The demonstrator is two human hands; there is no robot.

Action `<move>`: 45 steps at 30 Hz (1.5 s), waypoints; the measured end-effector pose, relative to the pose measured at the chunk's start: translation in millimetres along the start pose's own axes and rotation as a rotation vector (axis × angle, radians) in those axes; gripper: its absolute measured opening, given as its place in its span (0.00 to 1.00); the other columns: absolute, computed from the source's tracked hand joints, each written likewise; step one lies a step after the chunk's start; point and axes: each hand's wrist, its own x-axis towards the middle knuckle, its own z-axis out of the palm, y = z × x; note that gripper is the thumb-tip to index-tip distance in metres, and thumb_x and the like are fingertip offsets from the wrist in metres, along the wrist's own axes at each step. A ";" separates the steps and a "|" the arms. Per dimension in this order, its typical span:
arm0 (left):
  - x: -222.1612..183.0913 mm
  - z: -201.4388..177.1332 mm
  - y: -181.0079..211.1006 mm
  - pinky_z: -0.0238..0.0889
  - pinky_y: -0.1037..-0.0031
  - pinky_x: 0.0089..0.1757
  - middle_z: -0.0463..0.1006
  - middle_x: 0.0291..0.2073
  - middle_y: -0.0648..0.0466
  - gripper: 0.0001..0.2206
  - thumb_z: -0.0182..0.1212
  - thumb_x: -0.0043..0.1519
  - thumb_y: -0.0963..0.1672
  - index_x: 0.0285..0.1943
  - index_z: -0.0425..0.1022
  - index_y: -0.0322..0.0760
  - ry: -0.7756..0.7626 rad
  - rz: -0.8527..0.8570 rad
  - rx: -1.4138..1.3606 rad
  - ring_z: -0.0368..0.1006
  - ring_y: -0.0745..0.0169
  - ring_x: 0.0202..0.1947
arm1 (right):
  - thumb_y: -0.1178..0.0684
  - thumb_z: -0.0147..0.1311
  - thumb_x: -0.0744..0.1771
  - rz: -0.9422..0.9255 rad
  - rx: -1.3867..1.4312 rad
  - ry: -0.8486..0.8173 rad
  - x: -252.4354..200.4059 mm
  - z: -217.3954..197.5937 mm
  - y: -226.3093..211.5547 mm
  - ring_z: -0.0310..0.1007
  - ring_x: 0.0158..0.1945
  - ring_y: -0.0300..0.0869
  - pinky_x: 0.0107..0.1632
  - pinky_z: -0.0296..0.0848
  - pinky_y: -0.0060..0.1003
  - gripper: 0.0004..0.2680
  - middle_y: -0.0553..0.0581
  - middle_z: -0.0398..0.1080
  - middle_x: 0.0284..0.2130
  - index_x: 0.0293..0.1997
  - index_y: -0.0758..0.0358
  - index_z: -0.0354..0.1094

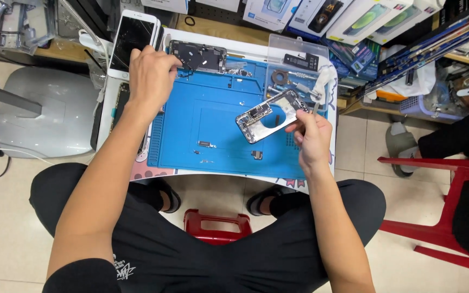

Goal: The person is repairing a smartphone by removing and reattaching internal components. They use tweezers to carefully lift and place small parts within the phone's chassis, working on a blue mat.

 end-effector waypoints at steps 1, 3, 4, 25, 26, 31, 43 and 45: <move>1.8 -1.6 0.2 0.60 0.57 0.43 0.88 0.37 0.51 0.07 0.75 0.62 0.41 0.47 0.89 0.44 0.001 -0.005 0.002 0.73 0.48 0.41 | 0.54 0.57 0.68 0.001 -0.002 -0.005 1.4 0.1 -1.3 0.52 0.15 0.32 0.23 0.50 0.26 0.11 0.60 0.74 0.18 0.24 0.58 0.65; -0.7 -2.5 1.7 0.61 0.59 0.44 0.88 0.40 0.50 0.07 0.74 0.62 0.40 0.48 0.89 0.43 -0.017 0.033 -0.016 0.74 0.52 0.40 | 0.54 0.56 0.68 -0.017 -0.017 0.012 0.8 -1.5 -0.1 0.50 0.15 0.32 0.23 0.49 0.27 0.12 0.61 0.74 0.18 0.22 0.57 0.63; -4.1 1.0 -0.3 0.61 0.59 0.44 0.88 0.40 0.50 0.07 0.74 0.62 0.40 0.48 0.89 0.43 -0.025 0.025 -0.018 0.74 0.52 0.40 | 0.54 0.56 0.68 -0.007 -0.023 0.009 -2.1 -1.9 0.2 0.50 0.15 0.32 0.23 0.49 0.27 0.12 0.61 0.74 0.18 0.22 0.57 0.63; 2.7 18.2 5.1 0.59 0.63 0.46 0.79 0.34 0.58 0.04 0.73 0.62 0.49 0.39 0.89 0.53 -0.051 0.168 0.391 0.68 0.52 0.45 | 0.56 0.53 0.69 -0.029 0.011 -0.037 5.5 -7.0 15.3 0.50 0.15 0.33 0.22 0.46 0.28 0.12 0.59 0.69 0.16 0.25 0.55 0.56; 2.8 20.1 4.6 0.59 0.63 0.45 0.80 0.35 0.57 0.04 0.73 0.61 0.49 0.40 0.90 0.54 -0.052 0.169 0.394 0.69 0.52 0.45 | 0.56 0.53 0.69 -0.031 0.008 -0.042 5.6 -6.9 14.6 0.49 0.15 0.33 0.22 0.46 0.28 0.12 0.59 0.68 0.16 0.25 0.55 0.56; 2.1 29.9 4.8 0.61 0.63 0.45 0.80 0.33 0.55 0.05 0.71 0.57 0.39 0.34 0.86 0.47 -0.013 0.176 0.419 0.72 0.49 0.47 | 0.56 0.54 0.69 -0.026 -0.028 -0.026 3.4 -5.4 13.4 0.51 0.16 0.32 0.22 0.47 0.27 0.11 0.55 0.67 0.16 0.26 0.54 0.56; 21.6 21.8 0.7 0.57 0.68 0.42 0.75 0.33 0.60 0.04 0.65 0.67 0.43 0.38 0.81 0.47 0.133 0.214 0.466 0.66 0.58 0.39 | 0.56 0.54 0.68 0.003 -0.006 -0.005 -0.2 -4.4 7.0 0.51 0.15 0.33 0.23 0.47 0.28 0.12 0.55 0.65 0.15 0.25 0.54 0.54; 30.5 25.6 -2.7 0.58 0.67 0.42 0.76 0.35 0.58 0.06 0.69 0.59 0.39 0.39 0.81 0.47 0.143 0.231 0.486 0.67 0.57 0.42 | 0.56 0.54 0.69 -0.020 -0.023 -0.026 0.2 -4.5 7.6 0.51 0.16 0.33 0.23 0.47 0.28 0.13 0.54 0.65 0.16 0.26 0.53 0.53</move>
